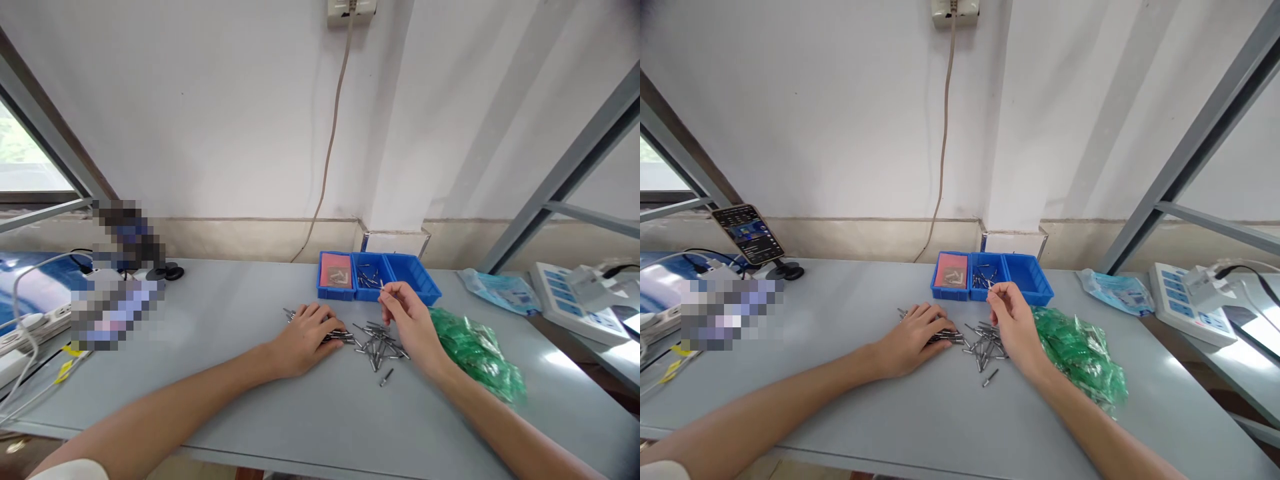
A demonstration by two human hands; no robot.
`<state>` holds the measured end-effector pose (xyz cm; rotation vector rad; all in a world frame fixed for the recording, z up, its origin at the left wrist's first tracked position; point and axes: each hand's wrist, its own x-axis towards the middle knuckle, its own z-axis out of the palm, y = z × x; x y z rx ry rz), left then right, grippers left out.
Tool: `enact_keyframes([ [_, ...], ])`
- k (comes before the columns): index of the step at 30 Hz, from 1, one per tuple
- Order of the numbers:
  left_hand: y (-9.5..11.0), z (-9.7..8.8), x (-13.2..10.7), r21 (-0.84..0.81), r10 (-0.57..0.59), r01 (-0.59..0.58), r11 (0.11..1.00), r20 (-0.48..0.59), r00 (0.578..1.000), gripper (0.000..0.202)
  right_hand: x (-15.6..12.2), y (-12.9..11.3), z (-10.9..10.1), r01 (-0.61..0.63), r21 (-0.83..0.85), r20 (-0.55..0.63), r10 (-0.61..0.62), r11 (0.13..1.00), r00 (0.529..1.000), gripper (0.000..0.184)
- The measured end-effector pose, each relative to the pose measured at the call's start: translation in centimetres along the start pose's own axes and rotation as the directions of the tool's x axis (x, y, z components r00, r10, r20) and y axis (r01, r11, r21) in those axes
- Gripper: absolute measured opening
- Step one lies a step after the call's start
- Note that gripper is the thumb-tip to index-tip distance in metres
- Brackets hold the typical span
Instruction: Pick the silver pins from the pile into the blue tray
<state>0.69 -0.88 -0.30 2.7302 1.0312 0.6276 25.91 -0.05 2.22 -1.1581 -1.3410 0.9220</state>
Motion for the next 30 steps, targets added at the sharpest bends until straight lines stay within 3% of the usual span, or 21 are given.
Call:
enact_keyframes([
  [20, -0.22, 0.17, -0.07, -0.008, 0.005, -0.005, 1.0, 0.003, 1.0, 0.024, 0.41, 0.62, -0.45, 0.065, -0.095, -0.025, -0.068, 0.993, 0.997, 0.028],
  [30, -0.21, 0.07, -0.02, -0.01, 0.013, -0.013, 1.0, 0.001, 1.0, 0.024, 0.16, 0.12, -0.1, -0.039, 0.098, 0.051, 0.034, 0.994, 0.998, 0.031],
])
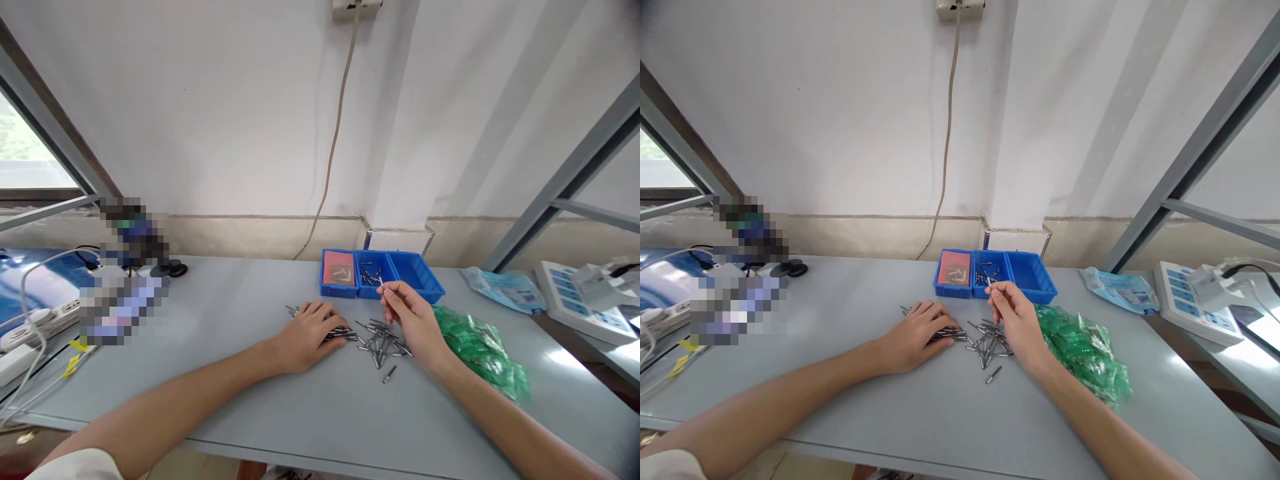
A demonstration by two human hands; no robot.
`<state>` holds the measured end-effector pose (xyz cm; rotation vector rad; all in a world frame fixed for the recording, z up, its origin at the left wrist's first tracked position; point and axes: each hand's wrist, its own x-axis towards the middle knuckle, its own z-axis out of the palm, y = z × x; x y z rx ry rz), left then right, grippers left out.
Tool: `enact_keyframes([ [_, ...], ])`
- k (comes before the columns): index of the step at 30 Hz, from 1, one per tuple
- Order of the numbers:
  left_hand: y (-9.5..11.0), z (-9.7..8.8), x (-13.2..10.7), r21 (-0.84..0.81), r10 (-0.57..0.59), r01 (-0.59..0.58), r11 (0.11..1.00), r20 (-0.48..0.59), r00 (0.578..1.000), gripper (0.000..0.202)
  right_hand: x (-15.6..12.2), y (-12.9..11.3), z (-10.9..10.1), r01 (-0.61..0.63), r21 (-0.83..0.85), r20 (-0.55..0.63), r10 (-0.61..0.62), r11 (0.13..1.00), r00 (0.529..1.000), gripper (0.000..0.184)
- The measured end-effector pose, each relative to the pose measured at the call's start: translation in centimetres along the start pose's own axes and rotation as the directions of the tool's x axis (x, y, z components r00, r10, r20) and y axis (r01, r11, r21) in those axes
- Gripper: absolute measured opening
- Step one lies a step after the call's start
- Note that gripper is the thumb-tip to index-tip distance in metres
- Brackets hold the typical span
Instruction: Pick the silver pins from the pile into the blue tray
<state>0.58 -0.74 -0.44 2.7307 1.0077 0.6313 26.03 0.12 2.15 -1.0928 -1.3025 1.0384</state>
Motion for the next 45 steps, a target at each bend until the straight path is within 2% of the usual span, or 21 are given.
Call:
enact_keyframes([
  [5, -0.1, 0.1, 0.0, 0.006, 0.004, -0.004, 1.0, -0.005, 1.0, 0.024, 0.2, 0.0, -0.2, -0.071, 0.139, 0.054, 0.064, 0.988, 0.997, 0.03],
  [8, -0.2, 0.1, -0.1, 0.01, 0.008, -0.008, 1.0, -0.004, 1.0, 0.024, 0.1, 0.2, -0.1, -0.089, 0.156, 0.066, 0.079, 0.984, 0.995, 0.029],
  [15, -0.2, 0.2, -0.1, 0.011, 0.005, -0.005, 1.0, -0.005, 1.0, 0.024, 0.1, 0.5, 0.2, -0.007, -0.018, 0.031, 0.008, 1.0, 1.0, 0.038],
  [20, -0.1, 0.1, -0.1, 0.009, 0.003, -0.003, 1.0, 0.003, 1.0, 0.023, 0.3, 0.5, -0.2, 0.078, -0.173, -0.016, -0.082, 0.982, 0.997, 0.033],
  [31, -0.2, 0.1, -0.1, 0.005, 0.004, -0.004, 1.0, 0.001, 1.0, 0.024, 0.1, 0.3, -0.2, 0.106, -0.246, -0.002, -0.109, 0.963, 0.994, 0.028],
  [34, -0.2, 0.1, -0.1, 0.002, 0.001, -0.001, 1.0, 0.006, 1.0, 0.024, 0.2, 0.1, -0.3, 0.083, -0.191, 0.004, -0.084, 0.978, 0.996, 0.029],
  [38, -0.2, 0.1, -0.1, 0.006, 0.005, -0.005, 1.0, 0.005, 1.0, 0.024, 0.0, 0.3, -0.2, -0.06, 0.003, 0.076, 0.06, 0.998, 0.995, 0.03],
  [41, -0.2, 0.1, -0.1, 0.003, 0.006, -0.006, 1.0, 0.011, 1.0, 0.024, -0.2, 0.1, 0.1, -0.154, 0.15, 0.14, 0.133, 0.977, 0.981, 0.03],
  [45, -0.2, 0.1, -0.1, 0.014, 0.003, -0.003, 1.0, 0.01, 1.0, 0.025, -0.2, -1.0, 0.3, -0.215, 0.269, 0.16, 0.176, 0.939, 0.971, 0.029],
])
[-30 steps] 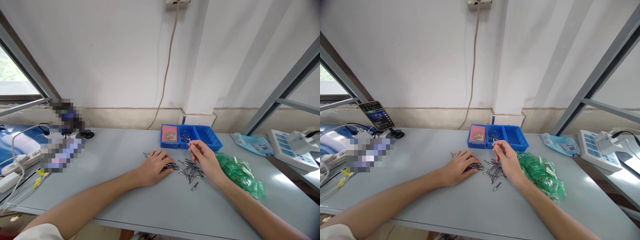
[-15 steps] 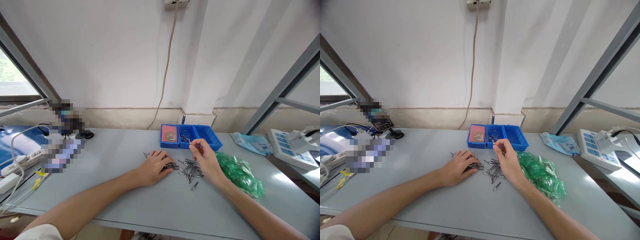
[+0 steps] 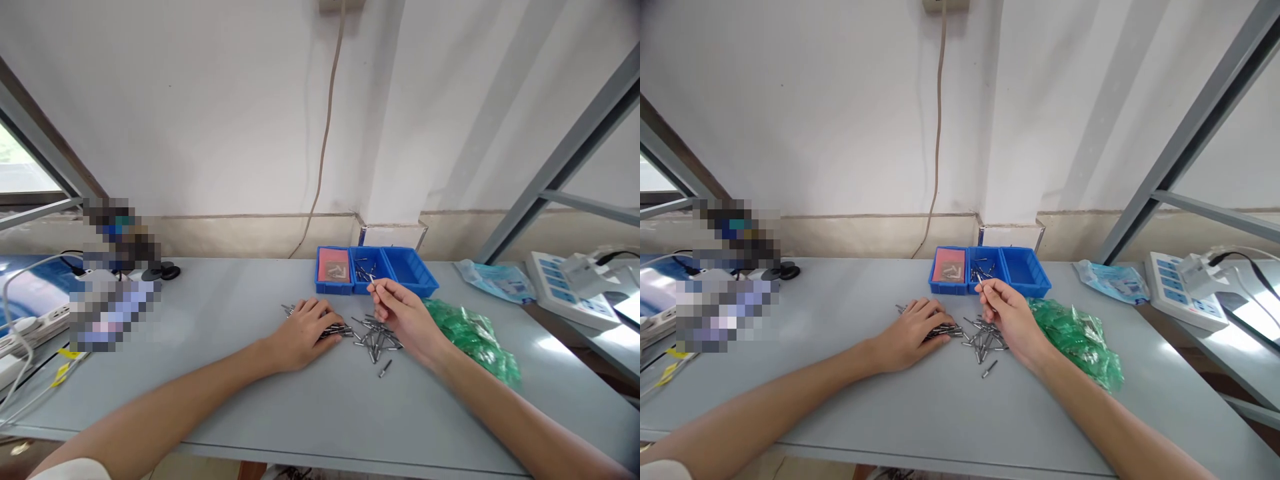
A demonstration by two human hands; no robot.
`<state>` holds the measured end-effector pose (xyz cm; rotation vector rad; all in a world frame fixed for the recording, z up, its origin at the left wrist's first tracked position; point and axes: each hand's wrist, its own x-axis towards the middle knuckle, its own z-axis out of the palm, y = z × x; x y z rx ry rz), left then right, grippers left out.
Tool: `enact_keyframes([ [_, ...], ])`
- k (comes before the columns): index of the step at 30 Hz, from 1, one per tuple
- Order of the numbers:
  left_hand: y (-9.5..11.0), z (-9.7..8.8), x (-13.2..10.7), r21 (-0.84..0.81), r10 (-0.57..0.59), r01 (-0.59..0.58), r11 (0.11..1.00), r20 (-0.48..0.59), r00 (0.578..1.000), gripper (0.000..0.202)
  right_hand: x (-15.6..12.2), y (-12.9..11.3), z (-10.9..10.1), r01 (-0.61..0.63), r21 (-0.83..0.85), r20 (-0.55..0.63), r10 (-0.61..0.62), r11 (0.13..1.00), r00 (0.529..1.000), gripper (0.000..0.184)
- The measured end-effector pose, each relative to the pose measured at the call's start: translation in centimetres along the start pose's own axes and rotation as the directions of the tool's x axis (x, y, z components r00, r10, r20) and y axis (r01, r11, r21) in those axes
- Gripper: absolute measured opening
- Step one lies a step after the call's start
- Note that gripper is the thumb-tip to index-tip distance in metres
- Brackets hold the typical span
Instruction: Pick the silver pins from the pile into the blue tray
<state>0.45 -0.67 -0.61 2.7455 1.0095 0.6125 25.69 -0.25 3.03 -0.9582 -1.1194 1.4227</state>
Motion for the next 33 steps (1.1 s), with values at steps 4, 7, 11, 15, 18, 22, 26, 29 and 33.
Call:
enact_keyframes([
  [4, 0.1, -0.1, 0.0, -0.005, 0.003, -0.003, 1.0, 0.0, 1.0, 0.024, -0.2, -0.7, 0.1, -0.003, 0.024, -0.014, 0.003, 1.0, 1.0, 0.03],
  [7, 0.1, -0.1, 0.0, -0.007, 0.005, -0.005, 1.0, -0.003, 1.0, 0.024, -0.1, -0.5, -0.1, 0.01, -0.024, -0.023, -0.011, 1.0, 1.0, 0.033],
  [11, 0.1, -0.1, 0.0, 0.004, 0.002, -0.002, 1.0, -0.005, 1.0, 0.023, 0.2, 0.4, -0.4, 0.068, -0.195, -0.054, -0.079, 0.978, 0.995, 0.037],
  [15, 0.1, -0.1, 0.0, 0.005, -0.003, 0.003, 1.0, 0.001, 1.0, 0.023, 0.3, 0.8, -0.7, 0.178, -0.431, -0.063, -0.227, 0.885, 0.972, 0.033],
  [18, 0.2, -0.2, 0.0, 0.005, 0.002, -0.002, 1.0, 0.001, 1.0, 0.023, 0.1, 0.9, -0.7, 0.243, -0.52, -0.035, -0.304, 0.819, 0.952, 0.027],
  [22, 0.3, -0.2, 0.0, 0.019, 0.007, -0.007, 1.0, -0.002, 1.0, 0.023, -0.1, 1.0, -0.5, 0.281, -0.579, -0.033, -0.366, 0.765, 0.93, 0.022],
  [26, 0.3, -0.1, 0.0, 0.039, 0.006, -0.006, 0.999, -0.008, 1.0, 0.023, -0.1, 0.7, -0.5, 0.289, -0.59, -0.046, -0.388, 0.754, 0.921, 0.024],
  [29, 0.3, 0.0, 0.0, 0.055, 0.006, -0.005, 0.998, -0.012, 1.0, 0.023, 0.0, 0.7, -0.6, 0.286, -0.58, -0.064, -0.392, 0.763, 0.918, 0.024],
  [33, 0.3, 0.2, 0.0, 0.066, 0.005, -0.003, 0.998, -0.024, 1.0, 0.024, 0.3, 0.8, -0.8, 0.247, -0.519, -0.1, -0.345, 0.818, 0.933, 0.031],
])
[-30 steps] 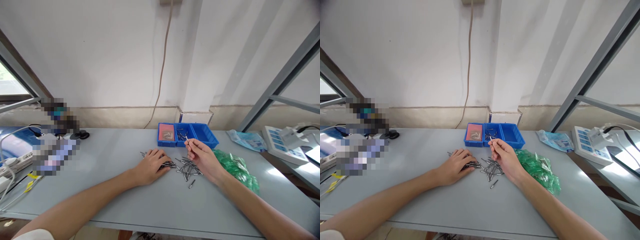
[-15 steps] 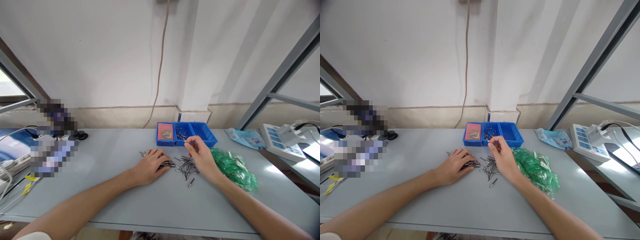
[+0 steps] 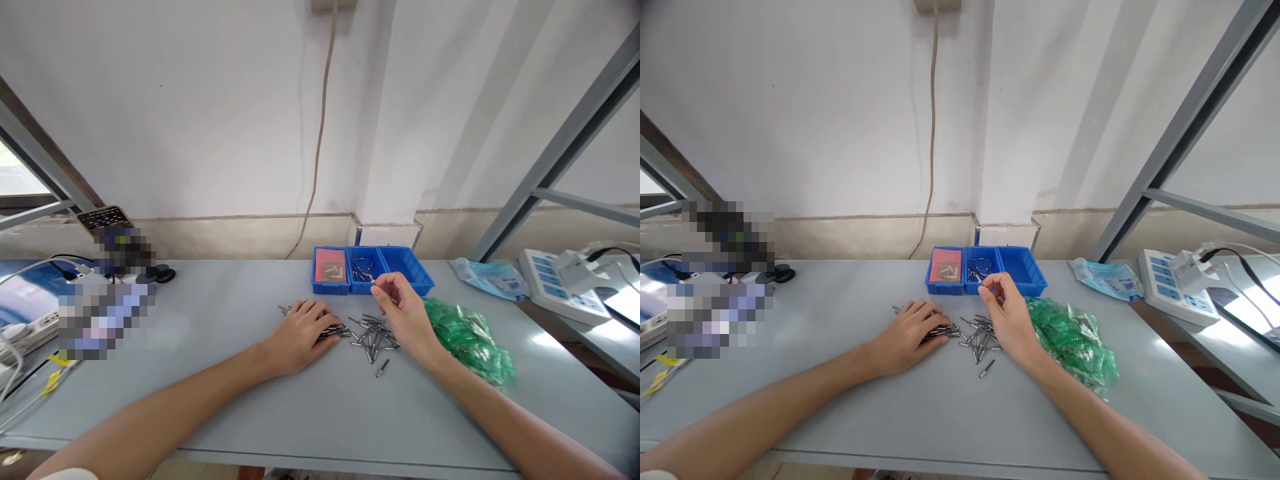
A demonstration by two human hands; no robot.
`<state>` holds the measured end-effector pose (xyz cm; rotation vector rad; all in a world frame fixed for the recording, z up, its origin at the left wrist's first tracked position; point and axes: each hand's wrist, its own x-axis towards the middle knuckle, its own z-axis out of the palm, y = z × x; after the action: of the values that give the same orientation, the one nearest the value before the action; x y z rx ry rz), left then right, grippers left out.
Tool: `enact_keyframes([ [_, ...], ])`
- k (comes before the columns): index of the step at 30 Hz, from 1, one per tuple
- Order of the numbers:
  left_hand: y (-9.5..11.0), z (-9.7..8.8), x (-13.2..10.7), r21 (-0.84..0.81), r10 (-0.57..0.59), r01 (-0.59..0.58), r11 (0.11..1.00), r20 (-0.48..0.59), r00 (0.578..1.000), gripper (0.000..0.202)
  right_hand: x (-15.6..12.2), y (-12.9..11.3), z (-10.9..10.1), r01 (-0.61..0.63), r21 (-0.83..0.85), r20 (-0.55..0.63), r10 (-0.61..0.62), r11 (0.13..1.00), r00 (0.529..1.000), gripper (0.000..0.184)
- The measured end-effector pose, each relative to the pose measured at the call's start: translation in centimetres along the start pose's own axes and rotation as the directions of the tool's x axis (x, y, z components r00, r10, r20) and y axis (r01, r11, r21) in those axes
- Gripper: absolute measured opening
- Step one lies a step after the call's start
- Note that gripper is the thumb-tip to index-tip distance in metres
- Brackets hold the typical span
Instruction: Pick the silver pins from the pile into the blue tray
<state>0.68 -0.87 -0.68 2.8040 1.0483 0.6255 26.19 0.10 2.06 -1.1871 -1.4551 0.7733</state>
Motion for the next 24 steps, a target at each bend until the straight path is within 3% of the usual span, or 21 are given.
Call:
enact_keyframes([
  [4, -0.1, 0.19, -0.08, 0.002, -0.002, 0.002, 1.0, -0.017, 1.0, 0.025, 0.23, 0.33, -0.09, -0.156, 0.192, 0.005, 0.158, 0.969, 0.987, 0.04],
  [7, -0.13, 0.23, -0.08, -0.005, 0.008, -0.008, 1.0, -0.022, 1.0, 0.024, 0.37, 0.39, -0.21, -0.201, 0.271, -0.02, 0.214, 0.941, 0.977, 0.043],
  [16, 0.18, -0.16, 0.12, 0.008, 0.016, -0.016, 1.0, -0.035, 0.999, 0.024, 0.33, -0.12, -0.23, -0.172, 0.232, -0.003, 0.178, 0.957, 0.984, 0.04],
  [24, 0.15, -0.04, 0.06, 0.004, -0.001, 0.001, 1.0, -0.045, 0.999, 0.025, 0.16, 0.32, -0.15, -0.219, 0.277, 0.054, 0.213, 0.936, 0.976, 0.037],
])
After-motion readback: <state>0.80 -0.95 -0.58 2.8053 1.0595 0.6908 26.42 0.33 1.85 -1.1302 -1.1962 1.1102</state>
